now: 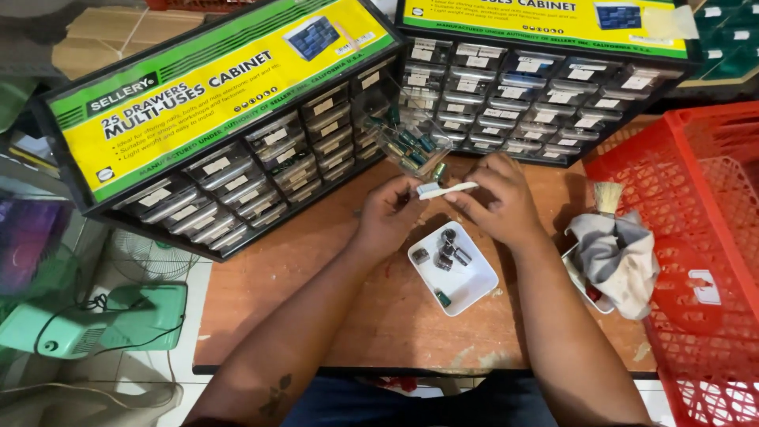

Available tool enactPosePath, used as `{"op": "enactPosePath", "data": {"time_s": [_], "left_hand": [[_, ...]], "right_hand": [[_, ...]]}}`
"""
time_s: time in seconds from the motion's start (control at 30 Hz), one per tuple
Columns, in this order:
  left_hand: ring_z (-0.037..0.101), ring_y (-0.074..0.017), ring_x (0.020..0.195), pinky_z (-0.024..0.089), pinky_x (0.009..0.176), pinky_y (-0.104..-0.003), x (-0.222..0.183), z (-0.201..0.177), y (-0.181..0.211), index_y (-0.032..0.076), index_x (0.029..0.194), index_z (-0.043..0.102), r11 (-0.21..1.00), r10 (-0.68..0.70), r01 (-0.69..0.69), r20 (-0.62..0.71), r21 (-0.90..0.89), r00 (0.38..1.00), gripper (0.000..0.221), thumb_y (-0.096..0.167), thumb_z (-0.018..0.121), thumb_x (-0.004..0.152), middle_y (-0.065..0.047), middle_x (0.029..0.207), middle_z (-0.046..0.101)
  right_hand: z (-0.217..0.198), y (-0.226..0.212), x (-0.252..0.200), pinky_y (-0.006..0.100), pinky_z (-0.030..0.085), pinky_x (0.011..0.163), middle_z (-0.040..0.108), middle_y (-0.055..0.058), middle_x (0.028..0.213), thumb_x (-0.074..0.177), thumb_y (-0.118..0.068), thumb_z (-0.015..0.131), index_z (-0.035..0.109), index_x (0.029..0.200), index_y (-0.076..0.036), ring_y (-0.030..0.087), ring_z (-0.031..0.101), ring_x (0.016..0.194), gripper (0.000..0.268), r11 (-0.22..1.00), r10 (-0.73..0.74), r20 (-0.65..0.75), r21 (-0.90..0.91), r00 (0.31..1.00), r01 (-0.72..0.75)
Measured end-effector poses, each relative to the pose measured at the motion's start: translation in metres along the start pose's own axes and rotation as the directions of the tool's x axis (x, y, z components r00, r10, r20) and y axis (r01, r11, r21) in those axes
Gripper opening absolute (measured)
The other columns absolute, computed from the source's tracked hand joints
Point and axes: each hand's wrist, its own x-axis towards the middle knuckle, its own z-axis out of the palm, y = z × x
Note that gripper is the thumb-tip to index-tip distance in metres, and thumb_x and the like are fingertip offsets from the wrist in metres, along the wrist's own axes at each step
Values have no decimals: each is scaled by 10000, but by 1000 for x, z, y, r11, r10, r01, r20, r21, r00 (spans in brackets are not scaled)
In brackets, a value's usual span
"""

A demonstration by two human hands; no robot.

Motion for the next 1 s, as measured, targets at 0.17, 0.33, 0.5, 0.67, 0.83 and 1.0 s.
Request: {"op": "enactPosePath", "data": {"time_s": [0.17, 0.33, 0.5, 0.67, 0.83, 1.0], "left_hand": [[600, -93, 582, 561, 429, -269, 2, 3, 8, -35, 954, 699, 1000, -25, 24, -71, -8, 997, 15, -23, 696, 945, -74, 678, 551], [649, -102, 664, 571, 512, -254, 2, 1, -4, -29, 1005, 685, 997, 56, -55, -32, 49, 998, 125, -58, 736, 895, -87, 727, 622], [628, -84, 704, 568, 553, -250, 1, -1, -4, -31, 1012, 687, 994, 97, -94, -77, 53, 992, 129, -40, 754, 902, -76, 744, 629], [663, -115, 614, 547, 491, -250, 2, 0, -4, -28, 1009, 692, 988, 102, -91, -82, 128, 991, 132, -45, 748, 891, -90, 706, 642], [663, -143, 515, 526, 442, -222, 4, 2, -7, -33, 1031, 694, 995, 93, -87, -124, 56, 988, 143, -47, 731, 894, -117, 647, 613], [680, -153, 530, 530, 427, -238, 7, 2, -4, -30, 981, 697, 993, 88, -79, -109, 85, 990, 90, -38, 733, 899, -101, 660, 617]], "right_hand": [[-5, 3, 2, 449, 438, 737, 538, 96, 822, 903, -309, 877, 632, 778, -94, 348, 584, 777, 349, 995, 30, -48, -89, 998, -34], [4, 18, -5, 458, 454, 741, 547, 91, 821, 899, -329, 866, 647, 773, -105, 342, 593, 763, 338, 997, 7, -46, -76, 999, -11], [0, -1, 3, 448, 475, 729, 543, 97, 816, 890, -318, 886, 647, 788, -102, 353, 590, 749, 337, 997, -11, -49, -79, 999, 7], [2, 0, 2, 453, 480, 705, 550, 115, 773, 886, -254, 886, 642, 777, -81, 367, 595, 724, 318, 999, 20, -37, -26, 999, -21], [3, 1, 3, 451, 477, 695, 538, 116, 765, 877, -264, 903, 631, 756, -86, 370, 577, 713, 346, 1000, 23, -48, -11, 999, -24], [2, 5, 2, 453, 472, 689, 528, 117, 767, 881, -267, 903, 614, 754, -77, 368, 578, 712, 368, 998, 41, -56, -38, 998, -43]]}}
